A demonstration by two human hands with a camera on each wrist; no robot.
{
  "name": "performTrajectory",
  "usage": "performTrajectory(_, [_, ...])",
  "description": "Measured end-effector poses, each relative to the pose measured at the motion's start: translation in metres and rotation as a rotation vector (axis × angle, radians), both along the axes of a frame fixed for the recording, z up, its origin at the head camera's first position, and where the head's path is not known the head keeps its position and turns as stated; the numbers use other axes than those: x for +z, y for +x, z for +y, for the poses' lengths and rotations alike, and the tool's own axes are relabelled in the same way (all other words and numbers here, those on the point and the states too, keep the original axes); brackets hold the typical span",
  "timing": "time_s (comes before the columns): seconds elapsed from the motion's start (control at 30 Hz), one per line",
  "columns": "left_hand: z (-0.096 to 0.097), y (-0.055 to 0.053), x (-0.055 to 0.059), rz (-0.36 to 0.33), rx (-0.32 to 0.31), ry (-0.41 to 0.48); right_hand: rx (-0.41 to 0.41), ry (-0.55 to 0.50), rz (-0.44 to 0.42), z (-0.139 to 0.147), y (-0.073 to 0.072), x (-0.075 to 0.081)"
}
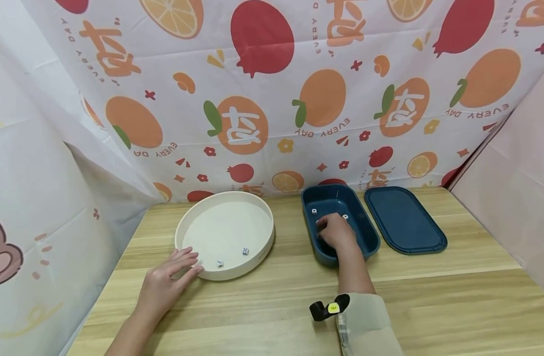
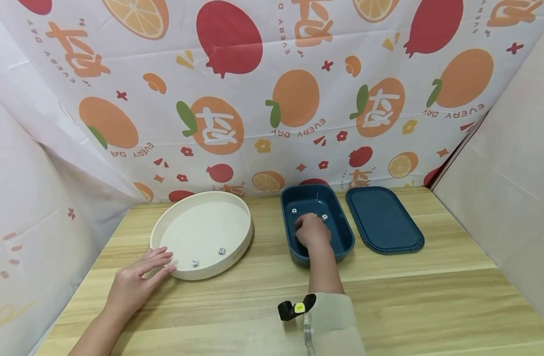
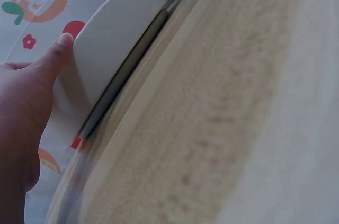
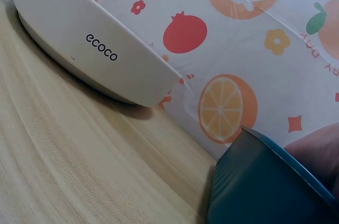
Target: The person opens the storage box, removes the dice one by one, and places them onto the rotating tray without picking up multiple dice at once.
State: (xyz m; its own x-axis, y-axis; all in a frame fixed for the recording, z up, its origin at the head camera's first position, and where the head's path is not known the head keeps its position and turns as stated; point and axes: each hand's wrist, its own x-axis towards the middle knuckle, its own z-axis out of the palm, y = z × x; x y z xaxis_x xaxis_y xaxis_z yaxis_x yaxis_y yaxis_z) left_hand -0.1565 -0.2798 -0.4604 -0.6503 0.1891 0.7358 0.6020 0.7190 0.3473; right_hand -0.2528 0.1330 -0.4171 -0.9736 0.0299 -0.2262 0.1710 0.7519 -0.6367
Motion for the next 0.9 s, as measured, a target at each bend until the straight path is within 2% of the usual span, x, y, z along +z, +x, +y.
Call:
performTrajectory(0.17, [-0.0014, 0.001, -0.0016, -0.021, 0.002, 0.002, 0.043, -0.009, -0.014, -0.0027, 0.0015, -0.0029])
performTrajectory(0.4, [0.0004, 0.0007, 0.0001, 0.013, -0.007, 0.001, 0.07, 0.016, -0.015, -0.0049, 0.0016, -0.0029])
performTrajectory(0.63, [-0.0007, 0.0016, -0.0003, -0.027, 0.006, 0.004, 0.1, 0.043, -0.007, -0.0037, 0.0028, -0.0024])
performTrajectory(0.9, [-0.001, 0.0007, 0.0009, -0.04, 0.009, 0.006, 0.01, -0.043, 0.058, -0.0016, 0.0023, 0.0045])
